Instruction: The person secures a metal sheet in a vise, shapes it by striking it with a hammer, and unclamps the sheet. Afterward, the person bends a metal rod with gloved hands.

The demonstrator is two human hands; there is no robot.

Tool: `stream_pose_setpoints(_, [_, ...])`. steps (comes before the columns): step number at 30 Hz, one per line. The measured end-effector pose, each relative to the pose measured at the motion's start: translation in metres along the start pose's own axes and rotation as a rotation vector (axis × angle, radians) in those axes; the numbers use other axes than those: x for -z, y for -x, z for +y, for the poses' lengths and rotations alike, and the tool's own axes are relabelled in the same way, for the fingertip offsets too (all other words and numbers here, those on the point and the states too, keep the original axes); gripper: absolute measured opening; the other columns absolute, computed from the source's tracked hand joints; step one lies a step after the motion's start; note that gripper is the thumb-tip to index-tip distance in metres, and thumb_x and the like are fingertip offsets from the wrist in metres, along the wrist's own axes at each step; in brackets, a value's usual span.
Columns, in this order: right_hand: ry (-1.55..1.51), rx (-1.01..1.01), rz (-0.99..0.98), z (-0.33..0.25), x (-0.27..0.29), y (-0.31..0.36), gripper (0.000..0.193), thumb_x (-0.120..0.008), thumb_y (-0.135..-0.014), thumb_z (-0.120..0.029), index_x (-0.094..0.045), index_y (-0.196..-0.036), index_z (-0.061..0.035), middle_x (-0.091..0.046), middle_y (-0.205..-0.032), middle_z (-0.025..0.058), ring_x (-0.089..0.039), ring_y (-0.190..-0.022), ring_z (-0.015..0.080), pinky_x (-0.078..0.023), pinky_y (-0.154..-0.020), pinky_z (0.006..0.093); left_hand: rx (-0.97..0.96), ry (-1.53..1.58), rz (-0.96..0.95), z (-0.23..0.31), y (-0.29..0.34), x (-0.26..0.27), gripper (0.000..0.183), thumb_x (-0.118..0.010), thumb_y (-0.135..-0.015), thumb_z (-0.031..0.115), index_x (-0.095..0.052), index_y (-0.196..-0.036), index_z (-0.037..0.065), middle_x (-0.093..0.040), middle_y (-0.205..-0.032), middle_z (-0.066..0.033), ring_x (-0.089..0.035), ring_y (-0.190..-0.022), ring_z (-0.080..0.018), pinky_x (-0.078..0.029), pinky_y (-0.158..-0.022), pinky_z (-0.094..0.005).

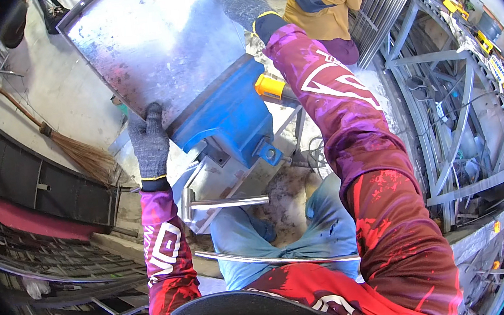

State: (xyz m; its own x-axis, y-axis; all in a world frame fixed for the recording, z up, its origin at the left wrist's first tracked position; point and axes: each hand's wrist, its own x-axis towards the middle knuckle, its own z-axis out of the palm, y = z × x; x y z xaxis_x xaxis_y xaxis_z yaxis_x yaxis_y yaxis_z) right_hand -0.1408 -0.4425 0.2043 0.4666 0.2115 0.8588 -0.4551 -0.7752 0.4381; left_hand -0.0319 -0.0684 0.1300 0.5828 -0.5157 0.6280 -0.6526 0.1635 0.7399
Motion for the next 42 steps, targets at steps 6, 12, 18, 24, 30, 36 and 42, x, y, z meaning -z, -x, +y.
stream_pose_setpoints(6, [-0.319,-0.498,-0.287,-0.041,0.008,-0.021,0.017,-0.051,-0.097,-0.018,-0.065,-0.099,-0.0101,-0.065,-0.075,0.0098,-0.064,-0.074,0.0257,-0.050,-0.068,0.0391,0.077,-0.064,0.069,-0.001,0.009,0.012,0.035,-0.066,-0.098,0.031,-0.070,-0.105,-0.004,-0.071,-0.090,-0.0108,-0.062,-0.081,-0.0172,-0.049,-0.074,-0.0343])
stream_pose_setpoints(12, [0.109,0.003,-0.121,-0.024,0.018,-0.062,0.014,-0.052,-0.094,-0.019,-0.063,-0.091,-0.0098,-0.065,-0.077,0.0094,-0.065,-0.079,0.0281,-0.050,-0.074,0.0415,0.182,0.032,0.031,0.004,0.002,0.007,0.031,-0.064,-0.099,0.027,-0.067,-0.102,-0.003,-0.067,-0.080,-0.0059,-0.059,-0.073,-0.0139,-0.047,-0.068,-0.0301])
stream_pose_setpoints(18, [-0.244,-0.275,-0.150,-0.029,-0.003,-0.029,0.012,-0.053,-0.089,-0.014,-0.062,-0.097,-0.0096,-0.065,-0.079,0.0076,-0.065,-0.080,0.0240,-0.049,-0.079,0.0424,0.173,0.009,0.096,0.009,0.004,-0.002,0.034,-0.068,-0.096,0.029,-0.072,-0.100,-0.005,-0.071,-0.090,-0.0104,-0.061,-0.082,-0.0167,-0.049,-0.075,-0.0346])
stream_pose_setpoints(24, [0.054,-0.012,-0.129,-0.022,-0.013,-0.021,0.012,-0.051,-0.091,-0.008,-0.059,-0.101,-0.0076,-0.062,-0.074,0.0049,-0.064,-0.074,0.0229,-0.050,-0.078,0.0388,0.103,0.039,0.076,0.004,0.002,0.006,0.035,-0.069,-0.096,0.029,-0.073,-0.103,-0.004,-0.072,-0.091,-0.0108,-0.062,-0.084,-0.0169,-0.049,-0.077,-0.0337])
stream_pose_setpoints(30, [0.446,0.020,-0.325,-0.027,-0.015,-0.014,0.014,-0.052,-0.092,-0.009,-0.055,-0.106,-0.0077,-0.055,-0.066,0.0023,-0.058,-0.064,0.0199,-0.050,-0.076,0.0417,0.121,0.015,0.102,0.001,0.003,0.003,0.037,-0.070,-0.095,0.032,-0.073,-0.098,-0.005,-0.069,-0.082,-0.0090,-0.058,-0.075,-0.0145,-0.047,-0.070,-0.0335])
stream_pose_setpoints(36, [-0.317,-0.251,0.074,-0.029,-0.006,-0.014,0.018,-0.049,-0.095,-0.008,-0.056,-0.112,-0.0058,-0.057,-0.072,0.0032,-0.059,-0.069,0.0204,-0.050,-0.073,0.0405,0.072,-0.003,0.110,0.000,0.002,0.000,0.038,-0.069,-0.096,0.033,-0.072,-0.099,-0.005,-0.068,-0.080,-0.0079,-0.055,-0.072,-0.0147,-0.046,-0.068,-0.0334])
stream_pose_setpoints(42, [-0.879,-0.741,0.039,-0.049,0.001,-0.017,0.020,-0.047,-0.096,-0.009,-0.056,-0.113,-0.0076,-0.057,-0.076,0.0027,-0.059,-0.073,0.0200,-0.048,-0.073,0.0376,0.036,-0.025,0.089,-0.006,0.003,0.007,0.038,-0.069,-0.097,0.032,-0.068,-0.106,-0.005,-0.067,-0.088,-0.0068,-0.056,-0.073,-0.0141,-0.045,-0.064,-0.0322])
